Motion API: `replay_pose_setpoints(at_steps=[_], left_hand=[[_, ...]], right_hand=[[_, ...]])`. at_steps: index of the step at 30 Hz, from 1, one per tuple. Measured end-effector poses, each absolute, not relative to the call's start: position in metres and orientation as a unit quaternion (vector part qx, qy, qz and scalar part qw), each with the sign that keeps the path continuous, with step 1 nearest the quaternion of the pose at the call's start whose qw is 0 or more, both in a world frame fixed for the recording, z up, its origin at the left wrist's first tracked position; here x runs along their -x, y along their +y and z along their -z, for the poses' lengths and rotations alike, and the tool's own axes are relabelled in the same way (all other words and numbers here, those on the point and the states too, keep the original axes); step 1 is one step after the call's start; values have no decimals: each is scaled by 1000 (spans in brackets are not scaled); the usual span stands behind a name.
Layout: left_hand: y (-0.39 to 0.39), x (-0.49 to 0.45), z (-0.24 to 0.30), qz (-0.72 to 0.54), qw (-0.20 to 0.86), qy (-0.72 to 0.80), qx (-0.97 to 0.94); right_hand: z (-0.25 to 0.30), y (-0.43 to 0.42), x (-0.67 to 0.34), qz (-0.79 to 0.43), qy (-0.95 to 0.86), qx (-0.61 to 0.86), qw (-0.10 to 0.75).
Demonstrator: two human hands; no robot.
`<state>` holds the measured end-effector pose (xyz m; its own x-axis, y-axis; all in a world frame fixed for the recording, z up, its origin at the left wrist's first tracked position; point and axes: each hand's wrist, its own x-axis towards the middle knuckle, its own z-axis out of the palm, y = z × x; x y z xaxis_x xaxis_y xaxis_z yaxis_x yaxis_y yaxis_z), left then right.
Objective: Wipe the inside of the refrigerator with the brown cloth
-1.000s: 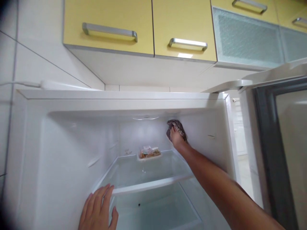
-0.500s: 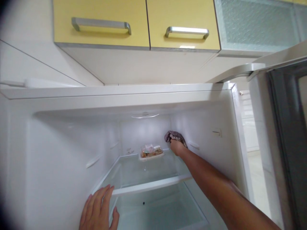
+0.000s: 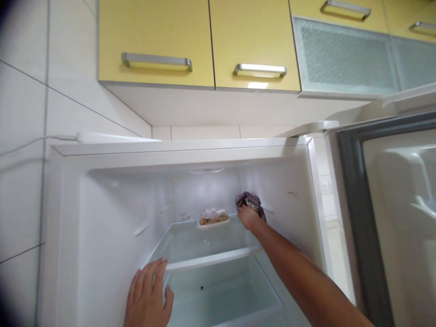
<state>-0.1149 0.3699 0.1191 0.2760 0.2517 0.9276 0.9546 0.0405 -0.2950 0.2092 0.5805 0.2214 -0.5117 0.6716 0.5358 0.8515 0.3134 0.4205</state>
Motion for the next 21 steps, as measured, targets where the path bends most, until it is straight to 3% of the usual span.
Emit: replay_pose_setpoints(at_steps=[10,21], left_hand=[[360,107,-125,343,471,-537,610],[356,105,-127,349,454,-541,616]], right_hand=[[-235,491,-225,410,-706,567,110],[-224,446,-240,376,-732,565,59]])
